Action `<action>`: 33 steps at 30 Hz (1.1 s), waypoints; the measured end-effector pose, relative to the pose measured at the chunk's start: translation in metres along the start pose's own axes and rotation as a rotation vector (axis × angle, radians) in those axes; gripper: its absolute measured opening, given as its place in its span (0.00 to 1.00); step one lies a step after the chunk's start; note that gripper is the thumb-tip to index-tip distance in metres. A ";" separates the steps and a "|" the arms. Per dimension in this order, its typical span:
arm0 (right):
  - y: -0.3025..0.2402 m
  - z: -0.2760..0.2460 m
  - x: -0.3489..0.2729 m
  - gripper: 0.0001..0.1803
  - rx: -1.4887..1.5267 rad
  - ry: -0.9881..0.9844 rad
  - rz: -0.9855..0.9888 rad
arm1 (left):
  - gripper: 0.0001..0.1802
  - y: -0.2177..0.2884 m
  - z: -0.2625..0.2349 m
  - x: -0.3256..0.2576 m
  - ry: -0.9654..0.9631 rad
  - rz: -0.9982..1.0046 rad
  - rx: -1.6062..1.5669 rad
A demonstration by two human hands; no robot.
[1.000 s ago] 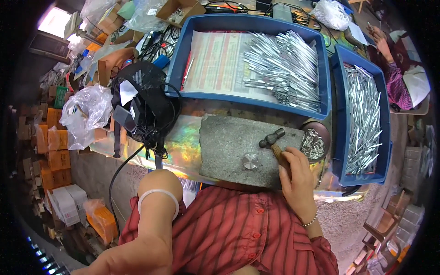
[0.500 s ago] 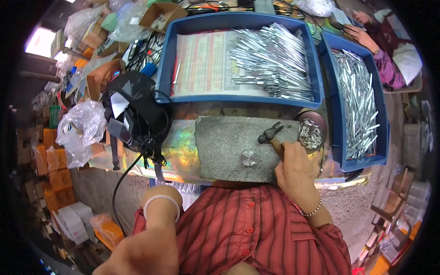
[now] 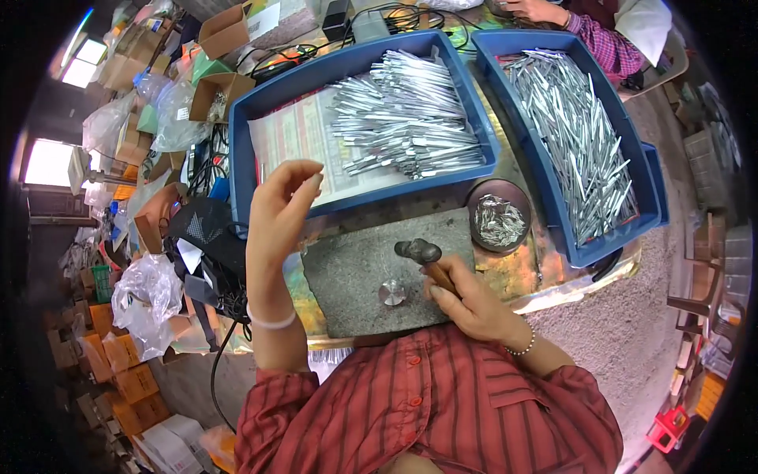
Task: Assembling small metal components using a hammer and a precision punch tool on a stone base.
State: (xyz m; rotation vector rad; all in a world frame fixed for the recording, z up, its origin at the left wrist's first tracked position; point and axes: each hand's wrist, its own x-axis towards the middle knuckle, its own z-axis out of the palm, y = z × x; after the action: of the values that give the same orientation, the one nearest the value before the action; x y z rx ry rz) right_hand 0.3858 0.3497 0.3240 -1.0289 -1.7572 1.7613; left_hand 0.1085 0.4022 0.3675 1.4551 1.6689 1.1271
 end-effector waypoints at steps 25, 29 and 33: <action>-0.006 -0.021 0.011 0.15 -0.096 -0.136 -0.052 | 0.07 -0.082 0.033 0.114 -0.319 0.149 0.558; -0.006 -0.019 0.012 0.15 -0.122 -0.149 -0.048 | 0.03 -0.080 0.036 0.114 -0.355 0.198 0.626; -0.005 -0.016 0.012 0.15 -0.140 -0.138 -0.071 | 0.04 -0.077 0.034 0.115 -0.451 0.212 0.712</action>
State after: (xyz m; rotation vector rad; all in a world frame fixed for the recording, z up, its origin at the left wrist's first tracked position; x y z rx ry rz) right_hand 0.3899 0.3698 0.3284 -0.9056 -2.0014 1.7218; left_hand 0.0851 0.5205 0.2910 2.1653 1.6738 0.2304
